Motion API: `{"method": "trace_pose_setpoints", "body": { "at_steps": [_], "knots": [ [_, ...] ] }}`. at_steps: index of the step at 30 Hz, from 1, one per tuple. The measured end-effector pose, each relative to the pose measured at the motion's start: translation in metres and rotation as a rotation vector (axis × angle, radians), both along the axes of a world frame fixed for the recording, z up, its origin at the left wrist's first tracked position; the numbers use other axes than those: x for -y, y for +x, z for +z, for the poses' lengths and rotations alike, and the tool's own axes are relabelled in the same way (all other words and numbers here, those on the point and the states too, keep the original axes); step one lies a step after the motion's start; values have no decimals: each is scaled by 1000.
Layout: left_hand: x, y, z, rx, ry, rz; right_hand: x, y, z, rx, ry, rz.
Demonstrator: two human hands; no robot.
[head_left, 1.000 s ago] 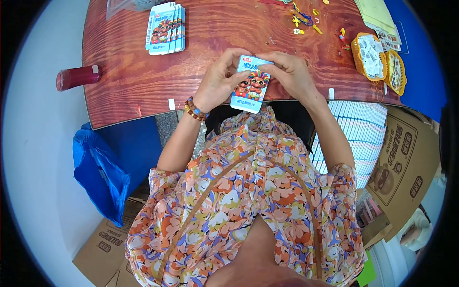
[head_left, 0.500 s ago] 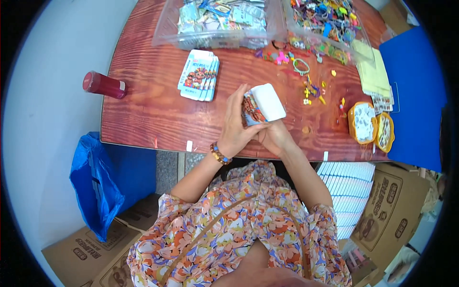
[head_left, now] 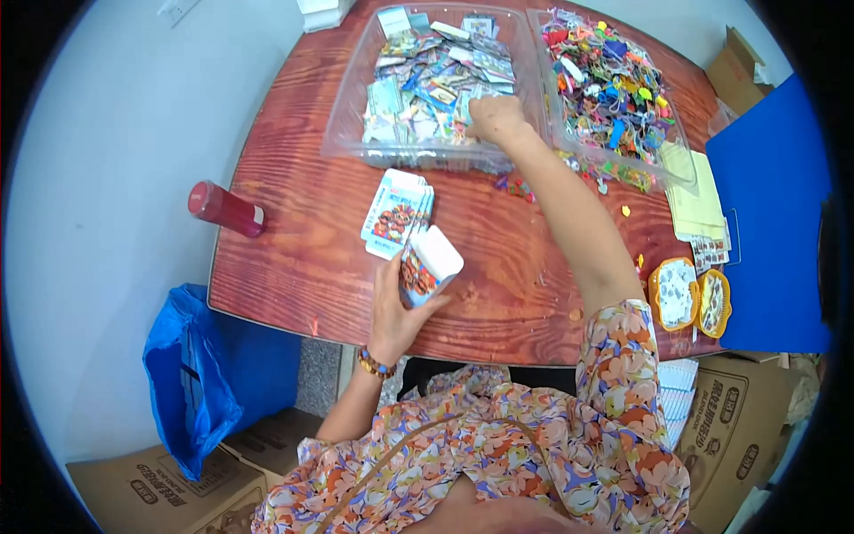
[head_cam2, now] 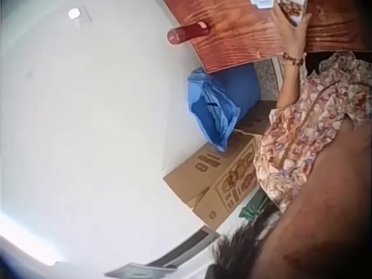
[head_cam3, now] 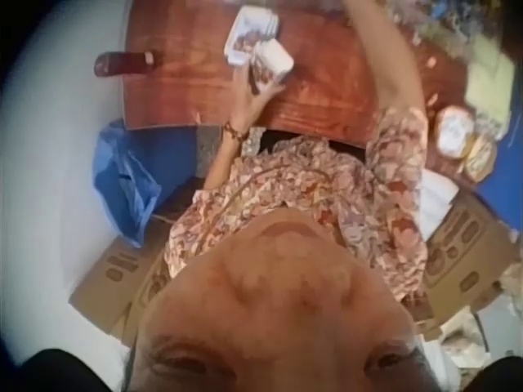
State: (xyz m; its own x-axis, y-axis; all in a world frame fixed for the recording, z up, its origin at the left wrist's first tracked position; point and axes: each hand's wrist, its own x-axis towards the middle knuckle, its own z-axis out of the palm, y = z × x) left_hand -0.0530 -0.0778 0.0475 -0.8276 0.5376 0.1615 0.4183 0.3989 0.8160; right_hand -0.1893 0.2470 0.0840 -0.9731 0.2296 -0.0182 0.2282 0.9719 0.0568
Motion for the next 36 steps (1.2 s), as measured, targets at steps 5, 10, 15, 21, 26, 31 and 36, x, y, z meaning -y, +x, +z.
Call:
{"method": "trace_pose_setpoints", "body": {
  "at_steps": [5,10,15,21,26,31,36],
  "knots": [
    [18,-3,-10,20,-8,19,-19,-16,-18,-45,34,102],
    [20,-15,-13,101,28,25,-26,-14,-13,-225,55,26],
    [21,-17,-13,58,16,2,-21,14,18,-284,7,-38],
    [20,-17,-13,99,17,-25,-28,82,42,-713,-837,-7],
    [10,-21,-22,82,77,-28,4,165,27,-481,-1338,-101],
    [-12,-13,-16,-28,23,-111,11,200,-52,-367,-1109,-207],
    [-23,1,-23,-98,-28,-158,14,214,-72,-603,-725,-209]
  ]
}}
